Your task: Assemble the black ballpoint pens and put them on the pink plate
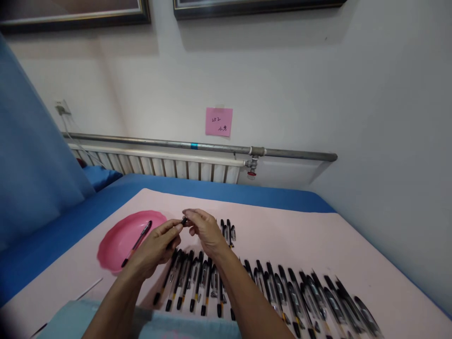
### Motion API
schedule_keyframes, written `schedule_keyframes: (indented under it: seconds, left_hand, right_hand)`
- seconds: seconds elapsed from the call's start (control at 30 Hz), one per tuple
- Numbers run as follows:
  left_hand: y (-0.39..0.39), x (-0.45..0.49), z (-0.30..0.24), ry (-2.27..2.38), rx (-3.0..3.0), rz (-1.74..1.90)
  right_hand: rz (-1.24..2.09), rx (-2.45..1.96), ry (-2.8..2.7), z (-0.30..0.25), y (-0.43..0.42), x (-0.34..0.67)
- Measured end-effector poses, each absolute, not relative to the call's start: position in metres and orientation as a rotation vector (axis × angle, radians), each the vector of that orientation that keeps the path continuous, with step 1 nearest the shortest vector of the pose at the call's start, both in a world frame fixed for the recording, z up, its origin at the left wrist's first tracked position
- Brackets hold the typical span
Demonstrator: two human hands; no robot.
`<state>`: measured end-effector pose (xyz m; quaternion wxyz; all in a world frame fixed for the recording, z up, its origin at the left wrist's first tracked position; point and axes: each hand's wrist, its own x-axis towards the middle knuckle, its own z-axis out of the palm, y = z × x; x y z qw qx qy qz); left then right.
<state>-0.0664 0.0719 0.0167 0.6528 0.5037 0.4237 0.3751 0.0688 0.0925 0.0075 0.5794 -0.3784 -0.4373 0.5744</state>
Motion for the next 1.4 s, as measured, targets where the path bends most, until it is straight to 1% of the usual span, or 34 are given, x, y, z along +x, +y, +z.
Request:
schedule_keyframes:
  seconds: [0.07, 0.17, 0.3, 0.43, 0.57, 0.7, 0.87, 0.97, 1.13, 1.2, 1.33, 1.4]
  left_hand:
    - [0.072, -0.067, 0.018, 0.962, 1.127, 0.845]
    - [0.07, -0.067, 0.019, 0.966, 1.141, 0.845]
    - [0.07, -0.067, 0.019, 0.982, 1.14, 0.855]
    - [0.07, -0.067, 0.019, 0.977, 1.145, 0.841]
    - [0.07, -0.067, 0.019, 0.972, 1.134, 0.838]
    - [0.07, -0.067, 0.019, 0.979, 1.15, 0.838]
    - [0.071, -0.068, 0.017, 0.971, 1.149, 0.833]
    - [0.072, -0.067, 0.013, 0.993, 1.242, 0.871]
    - [0.072, -0.06, 0.005, 1.261, 1.737, 1.144]
    - [0.072, -0.059, 0.004, 1.323, 1.866, 1.18]
    - [0.073, -0.063, 0.007, 1.382, 1.833, 1.101]
    - [0.074, -0.066, 0.009, 1.41, 1.768, 1.101]
  right_hand:
    - [1.377, -0.853, -1.028, 0.008, 0.092, 0.069]
    - [1.254, -0.905, -1.054, 0.008, 0.092, 0.07]
    - [1.403, -0.844, -1.038, 0.008, 0.091, 0.07]
    - [1.307, -0.904, -1.032, 0.007, 0.092, 0.071]
    - [1.424, -0.843, -1.04, 0.006, 0.093, 0.072]
    - [1.228, -0.938, -1.089, 0.007, 0.093, 0.072]
    - [1.424, -0.854, -1.077, 0.007, 0.093, 0.074]
    - [1.302, -0.887, -1.102, 0.006, 0.094, 0.074]
    - [1.119, -0.993, -1.082, 0.005, 0.093, 0.068]
    - [1.099, -1.027, -1.081, 0.004, 0.093, 0.068]
    - [1.091, -1.112, -1.201, -0.001, 0.099, 0.076]
    - [0.847, -1.316, -1.375, -0.006, 0.103, 0.085]
